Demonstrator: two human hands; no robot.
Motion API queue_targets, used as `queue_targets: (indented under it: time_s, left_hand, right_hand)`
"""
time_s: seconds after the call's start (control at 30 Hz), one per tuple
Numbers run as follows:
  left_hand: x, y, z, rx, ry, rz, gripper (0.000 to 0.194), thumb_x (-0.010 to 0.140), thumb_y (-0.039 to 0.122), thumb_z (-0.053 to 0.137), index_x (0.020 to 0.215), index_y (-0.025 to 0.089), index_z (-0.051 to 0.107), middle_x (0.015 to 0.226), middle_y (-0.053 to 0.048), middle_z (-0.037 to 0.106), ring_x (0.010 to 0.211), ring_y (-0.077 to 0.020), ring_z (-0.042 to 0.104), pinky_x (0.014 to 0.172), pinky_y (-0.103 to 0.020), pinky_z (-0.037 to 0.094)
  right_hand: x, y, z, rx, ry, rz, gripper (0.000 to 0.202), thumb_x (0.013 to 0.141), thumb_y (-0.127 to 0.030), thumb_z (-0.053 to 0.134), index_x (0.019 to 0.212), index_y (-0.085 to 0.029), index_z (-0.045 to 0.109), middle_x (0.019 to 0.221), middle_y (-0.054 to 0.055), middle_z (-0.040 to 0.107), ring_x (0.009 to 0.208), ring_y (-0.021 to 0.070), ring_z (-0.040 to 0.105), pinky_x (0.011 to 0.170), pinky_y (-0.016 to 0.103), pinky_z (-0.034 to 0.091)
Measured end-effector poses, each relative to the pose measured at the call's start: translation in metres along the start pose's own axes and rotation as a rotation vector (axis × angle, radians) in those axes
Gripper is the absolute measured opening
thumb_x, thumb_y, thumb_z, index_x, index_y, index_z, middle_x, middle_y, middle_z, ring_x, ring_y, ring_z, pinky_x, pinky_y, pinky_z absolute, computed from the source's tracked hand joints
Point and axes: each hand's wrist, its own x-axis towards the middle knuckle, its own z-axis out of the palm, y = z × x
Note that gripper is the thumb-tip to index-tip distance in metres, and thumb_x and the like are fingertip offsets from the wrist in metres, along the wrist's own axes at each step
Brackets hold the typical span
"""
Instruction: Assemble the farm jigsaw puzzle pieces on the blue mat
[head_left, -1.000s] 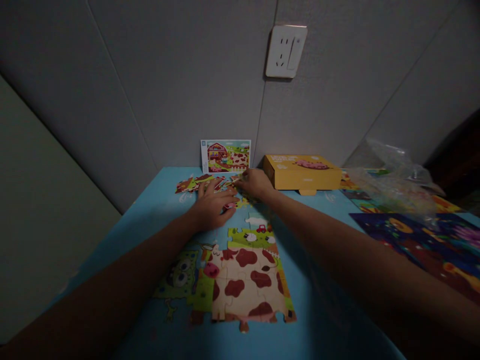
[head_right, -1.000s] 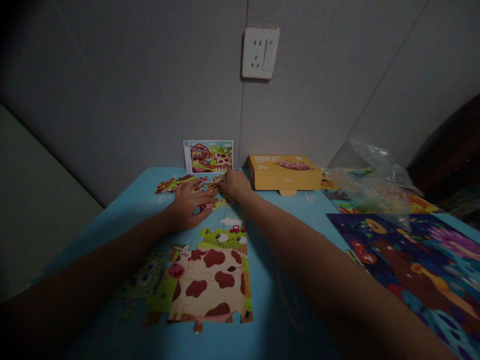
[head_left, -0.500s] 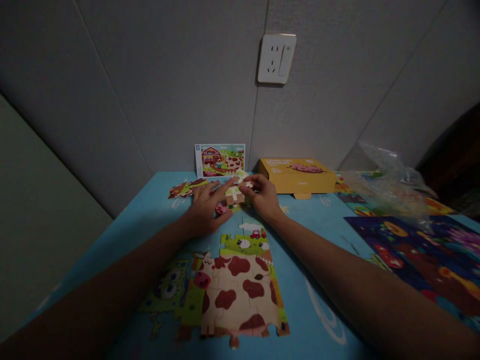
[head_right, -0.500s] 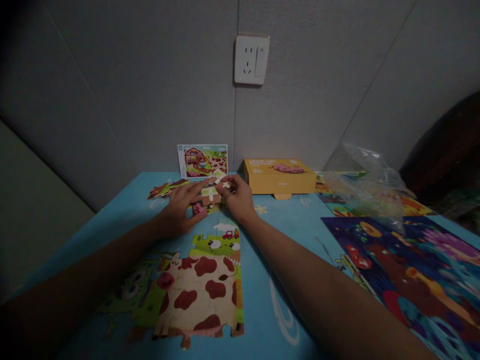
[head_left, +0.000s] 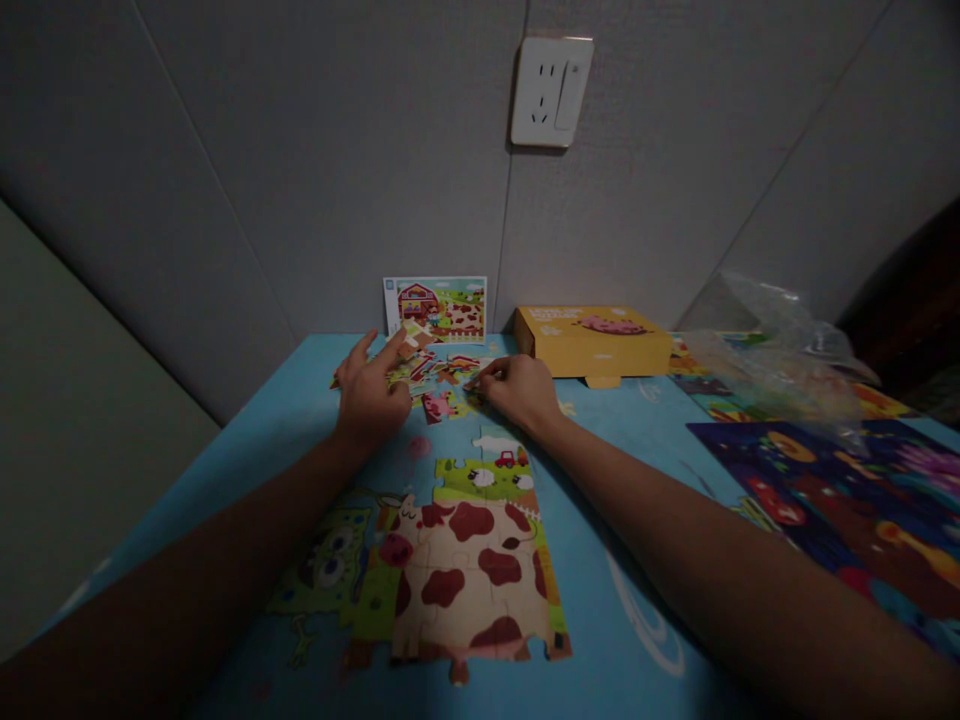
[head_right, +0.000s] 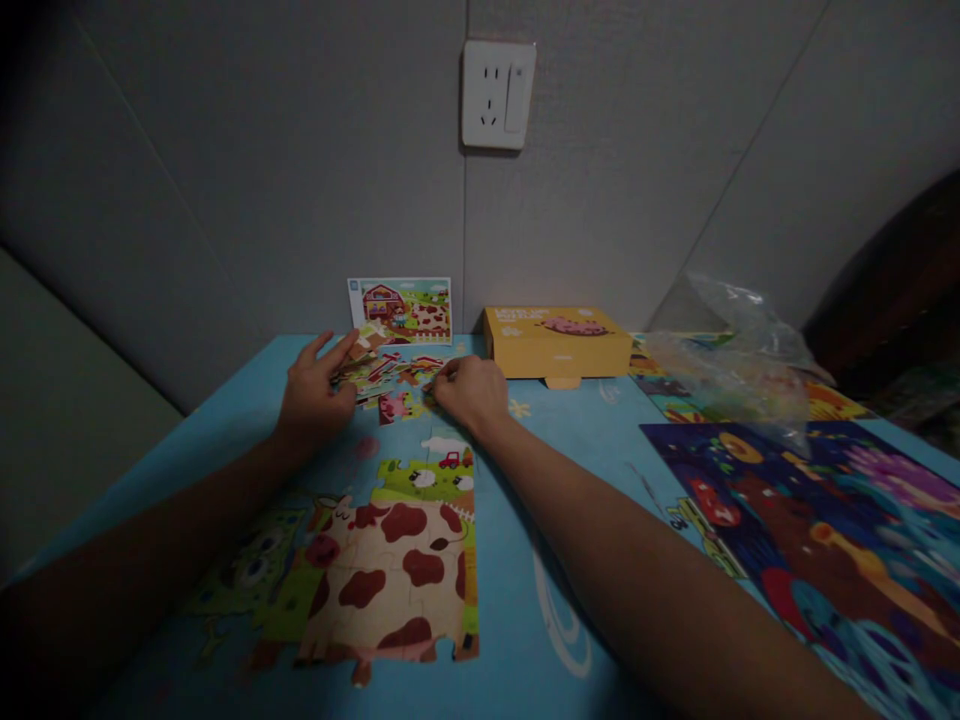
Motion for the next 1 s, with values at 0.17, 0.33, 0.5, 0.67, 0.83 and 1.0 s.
queue_targets:
  time_s: [0.17,0.33,0.5,0.67,0.83,1.0]
  left_hand:
    - [-0.002,0.004,-0.001,-0.001,-0.068,0.089,0.072,0.071,0.015,0.048,0.143,0.016,0.050,0.146,-0.015,0.044,0.136,-0.0350,0.041,0.115,-0.052,0.032]
    - [-0.006,0.002,0.003,-0.059,-0.282,0.357,0.075,0.071,0.015,0.046,0.146,0.018,0.045,0.152,-0.012,0.037,0.142,-0.0327,0.032,0.116,-0.053,0.027]
    - [-0.011,0.002,0.005,-0.062,-0.381,0.581,0.082,0.070,0.008,0.047,0.150,0.023,0.038,0.157,-0.012,0.030,0.146,-0.0323,0.022,0.116,-0.056,0.022]
    - [-0.008,0.005,0.004,0.026,-0.228,0.375,0.074,0.077,0.015,0.049,0.150,0.020,0.038,0.146,-0.013,0.047,0.140,-0.0333,0.031,0.114,-0.056,0.024]
    - [0.000,-0.003,0.004,0.148,-0.047,-0.057,0.066,0.081,0.033,0.055,0.144,0.018,0.045,0.139,-0.016,0.055,0.134,-0.0454,0.032,0.105,-0.069,0.023]
    - [0.000,-0.011,0.008,0.172,-0.162,-0.013,0.047,0.082,0.051,0.056,0.124,0.033,0.065,0.138,-0.007,0.058,0.131,-0.0478,0.035,0.100,-0.075,0.020]
  right_hand:
    - [-0.002,-0.003,-0.001,-0.002,0.031,-0.099,0.026,0.081,-0.034,0.060,0.088,-0.019,0.080,0.072,0.009,0.073,0.070,0.0225,0.065,0.066,0.031,0.044]
    - [-0.004,-0.001,0.005,0.399,0.016,-0.233,0.042,0.093,-0.047,0.046,0.089,-0.016,0.073,0.067,0.002,0.068,0.061,0.0135,0.059,0.062,0.024,0.041]
    - [-0.001,0.002,0.008,0.455,0.093,-0.164,0.030,0.088,-0.038,0.051,0.076,-0.015,0.066,0.066,0.001,0.064,0.061,0.0129,0.056,0.060,0.023,0.040]
    - [0.004,0.004,0.007,0.173,0.122,-0.024,0.028,0.087,-0.031,0.051,0.073,-0.015,0.068,0.069,0.005,0.066,0.067,0.0169,0.058,0.064,0.027,0.040]
    - [0.005,0.006,0.011,-0.096,0.060,-0.040,0.025,0.083,-0.029,0.054,0.084,-0.012,0.073,0.090,0.015,0.066,0.089,0.0247,0.061,0.081,0.033,0.044]
    - [0.004,0.008,0.013,-0.031,0.122,-0.055,0.024,0.078,-0.026,0.060,0.096,-0.015,0.070,0.098,0.013,0.059,0.096,0.0250,0.058,0.087,0.034,0.045]
